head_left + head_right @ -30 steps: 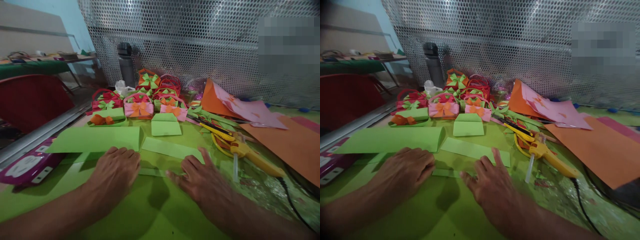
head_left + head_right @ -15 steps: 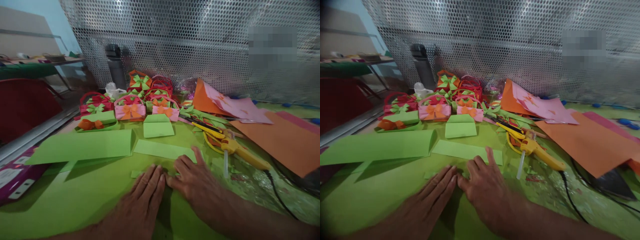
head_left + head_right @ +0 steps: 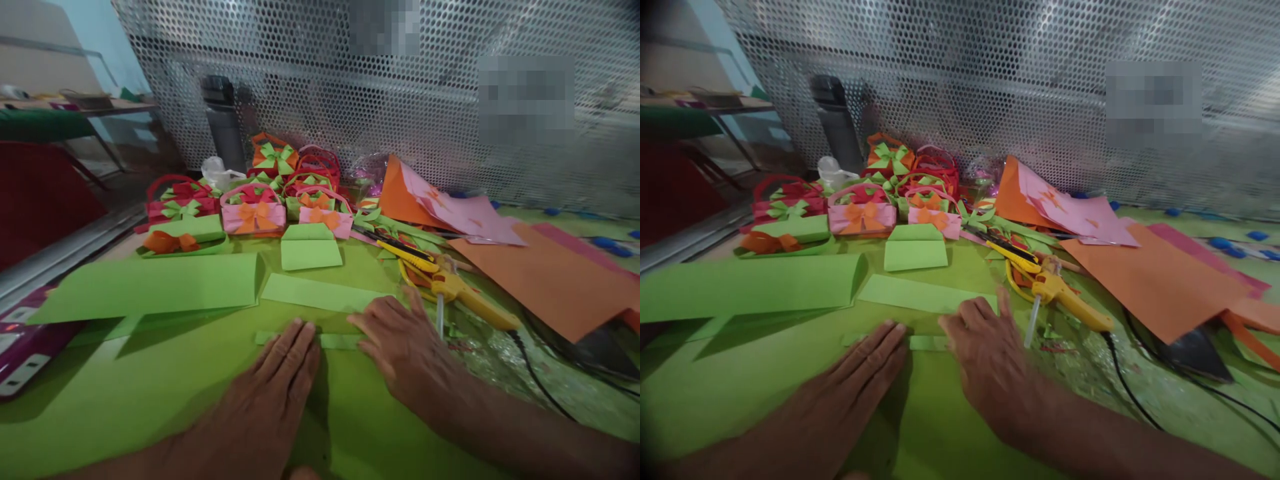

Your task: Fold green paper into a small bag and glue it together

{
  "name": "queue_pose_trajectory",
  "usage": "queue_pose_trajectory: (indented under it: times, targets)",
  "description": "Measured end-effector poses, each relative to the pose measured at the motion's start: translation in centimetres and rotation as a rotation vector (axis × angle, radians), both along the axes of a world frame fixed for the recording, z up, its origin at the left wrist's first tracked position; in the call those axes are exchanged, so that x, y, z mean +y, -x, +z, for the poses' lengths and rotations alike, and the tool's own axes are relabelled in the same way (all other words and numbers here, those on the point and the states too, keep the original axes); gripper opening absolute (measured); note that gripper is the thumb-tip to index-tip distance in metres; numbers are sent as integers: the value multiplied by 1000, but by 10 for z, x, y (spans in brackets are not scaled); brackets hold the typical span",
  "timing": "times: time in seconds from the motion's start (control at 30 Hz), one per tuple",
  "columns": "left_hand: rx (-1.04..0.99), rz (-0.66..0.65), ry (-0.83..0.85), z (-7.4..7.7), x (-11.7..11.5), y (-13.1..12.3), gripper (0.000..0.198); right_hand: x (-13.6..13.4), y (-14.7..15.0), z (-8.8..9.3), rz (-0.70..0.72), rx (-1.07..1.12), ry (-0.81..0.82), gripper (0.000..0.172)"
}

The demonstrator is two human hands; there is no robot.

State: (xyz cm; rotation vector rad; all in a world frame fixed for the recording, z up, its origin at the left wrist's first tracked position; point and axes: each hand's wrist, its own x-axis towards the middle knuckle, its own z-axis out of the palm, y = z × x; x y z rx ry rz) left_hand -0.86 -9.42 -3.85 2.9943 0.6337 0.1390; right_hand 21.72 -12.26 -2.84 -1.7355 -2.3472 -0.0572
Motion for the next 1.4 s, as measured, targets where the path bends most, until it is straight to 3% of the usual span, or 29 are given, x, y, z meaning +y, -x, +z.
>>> queue_pose_trajectory:
  times: [0.13, 0.37, 0.57, 0.87, 1.07, 1.17, 1.4]
  targets:
    - [-13, -40, 3, -1, 6, 4, 82, 2, -3, 1, -45, 86, 91, 21]
    - [35, -49, -2, -4, 20, 9, 94, -3, -6, 3, 47, 74, 52, 20]
    - [6, -121, -99, -7, 19, 11, 97, 11, -10, 8, -29, 214, 243, 8]
    - [13, -80, 15, -8, 19, 10, 95, 33, 6, 22, -97, 261, 453, 8]
    - [50, -71, -6, -21, 21, 9, 96, 35, 3, 16, -26, 182, 391, 18]
    - [45, -53, -22, -27, 22, 10, 97, 35, 0, 17, 0, 143, 399, 12]
    - [35, -66, -35, -15, 18, 9, 103, 42, 3, 22, 8, 153, 429, 12]
